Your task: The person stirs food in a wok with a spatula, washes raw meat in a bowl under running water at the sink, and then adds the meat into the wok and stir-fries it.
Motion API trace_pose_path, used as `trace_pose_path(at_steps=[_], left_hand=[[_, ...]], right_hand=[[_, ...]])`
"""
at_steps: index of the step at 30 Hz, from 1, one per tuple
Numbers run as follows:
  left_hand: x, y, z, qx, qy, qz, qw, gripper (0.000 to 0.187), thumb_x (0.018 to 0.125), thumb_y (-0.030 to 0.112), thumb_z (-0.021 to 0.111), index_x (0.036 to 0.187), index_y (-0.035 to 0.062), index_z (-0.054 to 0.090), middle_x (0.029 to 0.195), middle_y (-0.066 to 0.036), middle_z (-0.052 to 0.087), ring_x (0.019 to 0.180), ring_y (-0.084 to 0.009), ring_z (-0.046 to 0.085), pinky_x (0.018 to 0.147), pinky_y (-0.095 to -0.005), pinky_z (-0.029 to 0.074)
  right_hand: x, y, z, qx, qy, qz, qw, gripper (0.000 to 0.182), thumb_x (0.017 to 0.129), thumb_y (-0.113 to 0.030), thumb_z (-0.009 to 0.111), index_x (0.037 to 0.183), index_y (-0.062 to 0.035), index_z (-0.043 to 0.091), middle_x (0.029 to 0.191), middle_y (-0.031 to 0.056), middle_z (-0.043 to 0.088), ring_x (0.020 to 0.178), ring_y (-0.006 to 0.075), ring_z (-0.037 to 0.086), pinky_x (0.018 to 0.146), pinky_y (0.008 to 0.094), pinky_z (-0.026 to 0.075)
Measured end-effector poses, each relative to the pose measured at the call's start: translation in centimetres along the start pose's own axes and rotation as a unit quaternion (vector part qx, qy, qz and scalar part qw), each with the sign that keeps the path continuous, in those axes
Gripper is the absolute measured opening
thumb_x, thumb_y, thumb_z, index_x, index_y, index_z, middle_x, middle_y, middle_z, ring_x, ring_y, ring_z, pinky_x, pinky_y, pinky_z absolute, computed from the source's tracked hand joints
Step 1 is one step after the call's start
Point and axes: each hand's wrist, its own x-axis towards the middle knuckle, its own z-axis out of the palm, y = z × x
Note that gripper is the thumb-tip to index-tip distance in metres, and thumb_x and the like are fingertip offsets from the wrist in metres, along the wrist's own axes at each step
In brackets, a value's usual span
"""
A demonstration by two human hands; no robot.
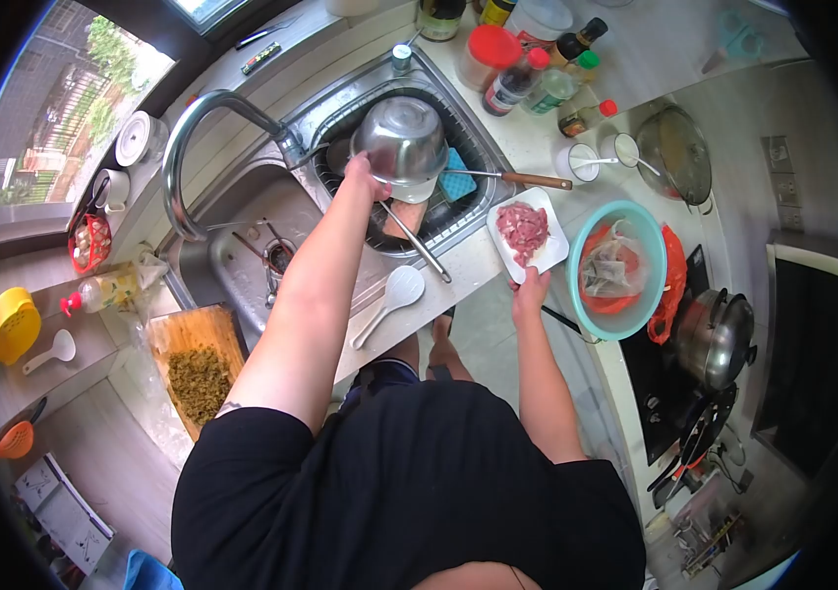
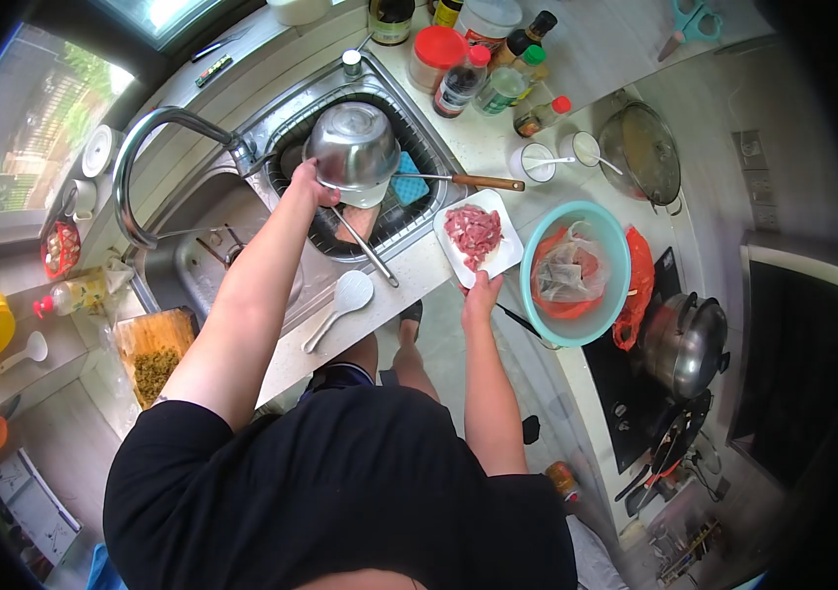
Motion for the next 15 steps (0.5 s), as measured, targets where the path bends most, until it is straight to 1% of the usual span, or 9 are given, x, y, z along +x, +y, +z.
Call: trace_pose_path(at_steps=[1, 2, 5, 6, 7, 9, 11, 13, 15], left_hand=[[-0.9, -0.3, 0.4, 0.016, 0.005, 0.019, 1.0, 0.022, 0.093, 0.037, 0.05, 0.107, 0.0213, 0.058, 0.109, 0.002, 0.054, 0.102, -0.0216, 0.047, 0.079, -0.0457, 0.039], [-1.3, -0.6, 0.5, 0.041, -0.035, 0.061, 0.997, 0.021, 0.094, 0.035, 0.053, 0.109, 0.0211, 0.055, 0.109, 0.002, 0.054, 0.102, -0.0213, 0.048, 0.082, -0.0505, 0.039], [-3.6, -1.7, 0.0, 0.015, -0.216, 0.173, 0.961, 0.017, 0.095, 0.024, 0.054, 0.112, 0.02, 0.051, 0.11, 0.001, 0.054, 0.102, -0.0207, 0.048, 0.084, -0.0553, 0.039], [-5.6, -1.8, -0.6, 0.039, -0.211, 0.2, 0.956, 0.019, 0.095, 0.017, 0.053, 0.113, 0.0193, 0.048, 0.11, -0.001, 0.055, 0.099, -0.0206, 0.051, 0.084, -0.0602, 0.039], [-7.3, -1.9, -1.9, 0.096, -0.25, 0.251, 0.93, 0.018, 0.096, 0.02, 0.052, 0.113, 0.0175, 0.051, 0.105, -0.001, 0.057, 0.094, -0.0179, 0.056, 0.084, -0.0552, 0.043], [-11.9, -2.5, -5.0, 0.168, -0.284, 0.327, 0.886, 0.019, 0.096, 0.013, 0.051, 0.115, 0.0138, 0.053, 0.104, -0.001, 0.06, 0.091, -0.0164, 0.057, 0.082, -0.043, 0.046], [-13.6, -2.9, -9.5, 0.261, -0.316, 0.468, 0.783, 0.013, 0.091, 0.009, 0.057, 0.103, 0.0075, 0.059, 0.094, -0.001, 0.062, 0.089, -0.0121, 0.056, 0.08, -0.0266, 0.046], [-14.1, -4.4, -14.5, 0.39, -0.231, 0.541, 0.708, 0.009, 0.085, 0.003, 0.058, 0.093, 0.0062, 0.062, 0.088, -0.002, 0.062, 0.087, -0.0154, 0.057, 0.082, -0.0291, 0.043], [-16.8, -7.0, -18.7, 0.508, -0.118, 0.692, 0.5, 0.016, 0.075, -0.003, 0.058, 0.086, 0.0079, 0.064, 0.08, -0.003, 0.058, 0.082, -0.0208, 0.056, 0.085, -0.035, 0.04]], right_hand=[[-0.2, -0.1, 0.0, 0.003, 0.001, 0.001, 1.0, 0.046, 0.086, -0.016, 0.048, 0.13, -0.0122, 0.035, 0.118, 0.004, 0.055, 0.089, 0.0152, 0.059, 0.054, 0.0271, 0.05], [-0.5, -0.1, 0.0, 0.001, -0.005, -0.009, 1.0, 0.045, 0.087, -0.017, 0.049, 0.13, -0.0123, 0.035, 0.117, 0.004, 0.055, 0.088, 0.0149, 0.059, 0.053, 0.0268, 0.049], [-2.7, -2.1, 1.0, 0.003, -0.031, -0.035, 0.999, 0.042, 0.089, -0.018, 0.052, 0.127, -0.013, 0.036, 0.113, 0.0035, 0.055, 0.083, 0.0129, 0.059, 0.05, 0.0249, 0.046], [-3.6, -2.9, 1.4, 0.008, -0.043, -0.039, 0.998, 0.039, 0.089, -0.018, 0.053, 0.125, -0.0134, 0.037, 0.111, 0.003, 0.056, 0.08, 0.0115, 0.058, 0.048, 0.0236, 0.043], [-4.5, -3.9, 1.8, 0.013, -0.057, -0.043, 0.997, 0.037, 0.09, -0.017, 0.054, 0.123, -0.0139, 0.039, 0.108, 0.0024, 0.056, 0.076, 0.0101, 0.057, 0.047, 0.0223, 0.041], [-6.2, -6.0, 2.3, 0.025, -0.109, -0.057, 0.992, 0.036, 0.091, -0.018, 0.054, 0.123, -0.0134, 0.037, 0.108, 0.003, 0.056, 0.076, 0.0092, 0.056, 0.045, 0.0204, 0.04], [-8.0, -7.8, 2.7, 0.03, -0.162, -0.076, 0.983, 0.036, 0.093, -0.017, 0.053, 0.123, -0.0123, 0.035, 0.11, 0.0043, 0.054, 0.077, 0.0094, 0.057, 0.044, 0.0196, 0.041], [-9.2, -9.4, 3.5, 0.03, -0.216, -0.102, 0.971, 0.038, 0.093, -0.016, 0.054, 0.123, -0.0107, 0.032, 0.112, 0.0063, 0.052, 0.079, 0.0105, 0.059, 0.043, 0.0201, 0.045], [-10.6, -11.2, 4.8, -0.017, -0.249, -0.139, 0.958, 0.044, 0.093, -0.016, 0.052, 0.13, -0.011, 0.027, 0.115, 0.0093, 0.051, 0.079, 0.013, 0.059, 0.043, 0.0219, 0.048]])
